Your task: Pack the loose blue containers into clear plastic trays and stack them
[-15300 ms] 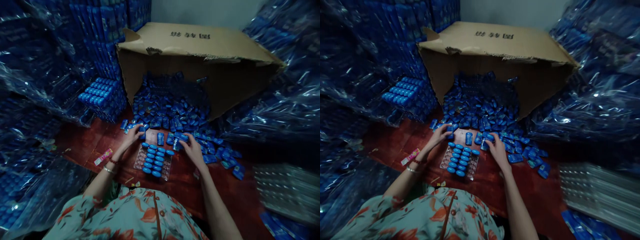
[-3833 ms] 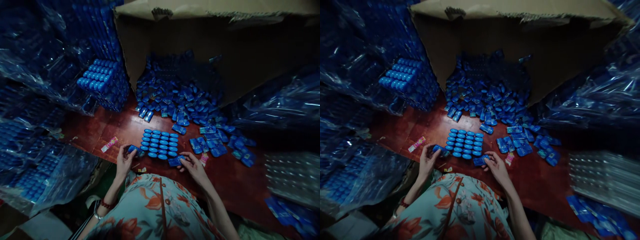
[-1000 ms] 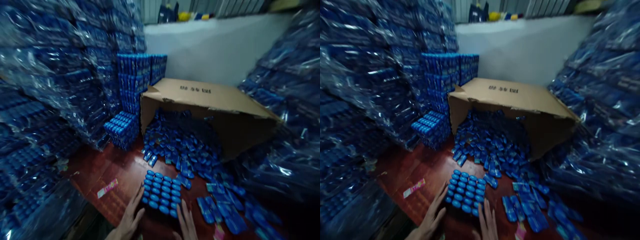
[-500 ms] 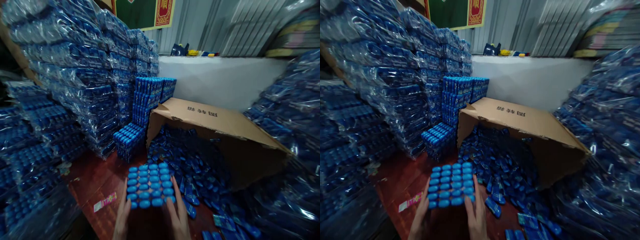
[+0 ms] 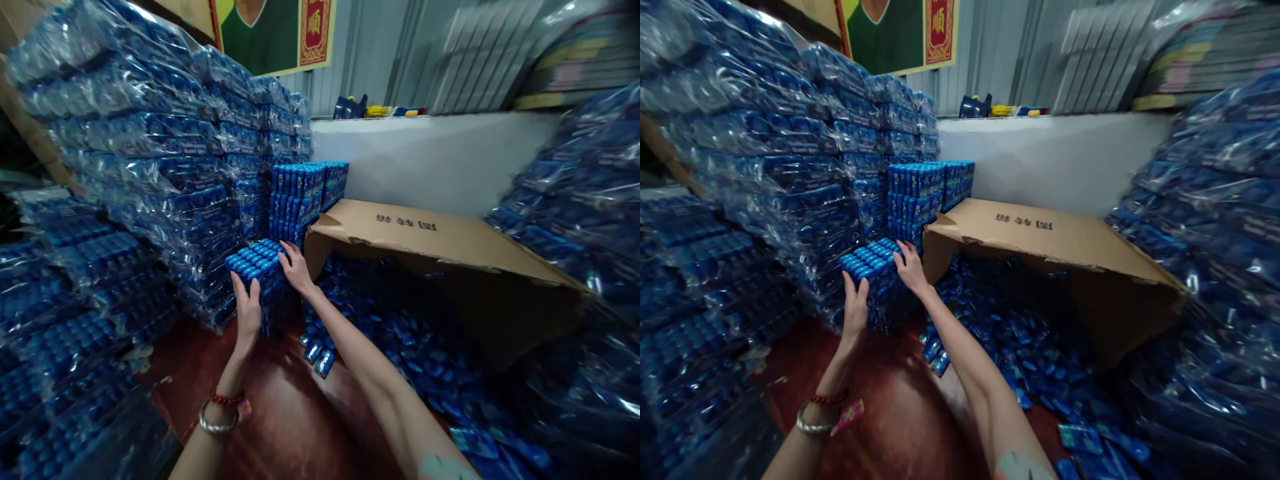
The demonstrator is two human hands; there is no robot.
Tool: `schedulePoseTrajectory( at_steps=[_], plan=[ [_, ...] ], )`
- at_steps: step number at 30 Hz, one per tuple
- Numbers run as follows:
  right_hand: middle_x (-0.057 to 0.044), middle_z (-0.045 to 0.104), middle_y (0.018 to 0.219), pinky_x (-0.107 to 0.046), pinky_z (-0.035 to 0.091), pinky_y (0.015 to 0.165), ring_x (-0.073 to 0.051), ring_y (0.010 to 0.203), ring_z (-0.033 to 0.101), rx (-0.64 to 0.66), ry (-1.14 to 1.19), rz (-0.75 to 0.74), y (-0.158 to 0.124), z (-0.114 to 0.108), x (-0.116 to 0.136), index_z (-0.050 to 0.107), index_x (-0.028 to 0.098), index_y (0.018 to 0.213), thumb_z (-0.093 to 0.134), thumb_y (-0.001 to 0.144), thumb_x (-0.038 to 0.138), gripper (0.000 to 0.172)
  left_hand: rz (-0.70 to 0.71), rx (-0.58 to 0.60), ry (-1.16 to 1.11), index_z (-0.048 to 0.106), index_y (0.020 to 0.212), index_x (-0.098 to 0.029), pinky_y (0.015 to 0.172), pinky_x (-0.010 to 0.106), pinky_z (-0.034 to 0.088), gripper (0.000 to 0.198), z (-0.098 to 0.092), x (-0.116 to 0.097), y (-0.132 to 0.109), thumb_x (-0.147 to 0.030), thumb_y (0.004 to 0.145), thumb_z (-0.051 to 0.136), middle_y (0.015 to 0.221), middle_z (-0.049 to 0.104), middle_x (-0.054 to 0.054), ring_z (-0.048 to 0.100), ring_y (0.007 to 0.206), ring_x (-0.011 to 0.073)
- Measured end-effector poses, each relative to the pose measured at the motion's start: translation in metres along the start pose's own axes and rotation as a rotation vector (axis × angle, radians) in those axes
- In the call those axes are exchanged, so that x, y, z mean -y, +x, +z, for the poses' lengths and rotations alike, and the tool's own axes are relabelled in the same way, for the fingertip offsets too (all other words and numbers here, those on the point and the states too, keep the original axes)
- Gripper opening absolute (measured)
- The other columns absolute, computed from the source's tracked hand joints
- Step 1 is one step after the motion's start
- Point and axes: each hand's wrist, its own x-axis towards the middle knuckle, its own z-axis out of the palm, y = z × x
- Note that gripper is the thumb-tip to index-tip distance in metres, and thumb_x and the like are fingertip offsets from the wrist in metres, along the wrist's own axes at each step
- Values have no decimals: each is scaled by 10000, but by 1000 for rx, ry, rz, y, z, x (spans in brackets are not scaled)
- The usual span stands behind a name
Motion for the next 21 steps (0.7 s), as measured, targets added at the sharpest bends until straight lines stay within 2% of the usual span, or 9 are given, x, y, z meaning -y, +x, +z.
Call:
schedulePoseTrajectory(
  at_steps=[4,8,12,14,15,16,18,19,21],
  plan=[
    [-68,177,1525,-391,188,1129,-195,1391,186,-61,-100,-31,-28,8,-7,310,214,1420,363,922,401,534,-138,-75,-50,-27,1468,-155,1158,418,-50,777,15,-10,-9,-518,908,371,1538,-137,87,-123,1405,235],
    [-66,100,1548,-387,199,1128,-187,1410,126,95,-82,36,-51,15,-15,136,205,1472,372,923,435,640,-82,-112,-48,-55,1466,-184,1145,468,-77,775,31,-21,-13,-494,910,388,1534,-164,85,-172,1396,239],
    [-67,281,1497,-311,262,1098,-152,1363,266,8,-216,59,-71,-8,-30,295,198,1427,317,951,379,510,46,-293,7,-11,1467,-190,1159,479,-2,709,34,-24,-35,-385,929,408,1545,-94,112,-83,1420,247],
    [-59,417,1414,-298,312,1061,-142,1298,367,-34,-435,189,-83,-36,-46,397,212,1370,285,958,319,440,213,-419,14,103,1457,-218,1149,471,159,629,39,-16,-53,-301,927,431,1535,80,121,105,1418,244],
    [-54,476,1364,-300,332,1042,-143,1261,410,-24,-563,282,-88,-53,-56,441,220,1337,281,956,290,419,312,-402,7,199,1433,-234,1119,456,253,561,45,-11,-62,-263,925,434,1497,212,117,230,1383,234],
    [-59,527,1309,-312,346,1027,-155,1223,446,-9,-640,362,-92,-71,-68,490,215,1296,301,946,262,400,399,-308,-3,306,1387,-245,1075,429,336,477,54,-4,-68,-234,925,425,1426,346,105,351,1320,218],
    [-78,579,1232,-350,348,1016,-186,1173,482,15,-724,478,-99,-109,-93,554,195,1228,353,918,222,370,486,40,11,477,1257,-246,1003,379,423,337,83,10,-71,-215,932,394,1248,528,80,501,1179,185],
    [-92,576,1231,-389,332,1022,-211,1179,472,19,-762,533,-102,-127,-106,566,189,1213,371,907,215,364,469,226,47,520,1211,-237,983,363,440,308,101,18,-67,-223,936,382,1200,560,78,530,1139,179],
    [-129,551,1250,-504,266,1035,-275,1216,424,29,-850,650,-108,-158,-127,578,182,1201,399,897,239,358,397,452,222,519,1228,-206,997,394,423,329,142,31,-49,-277,931,396,1245,537,107,510,1163,209]
  ],
)
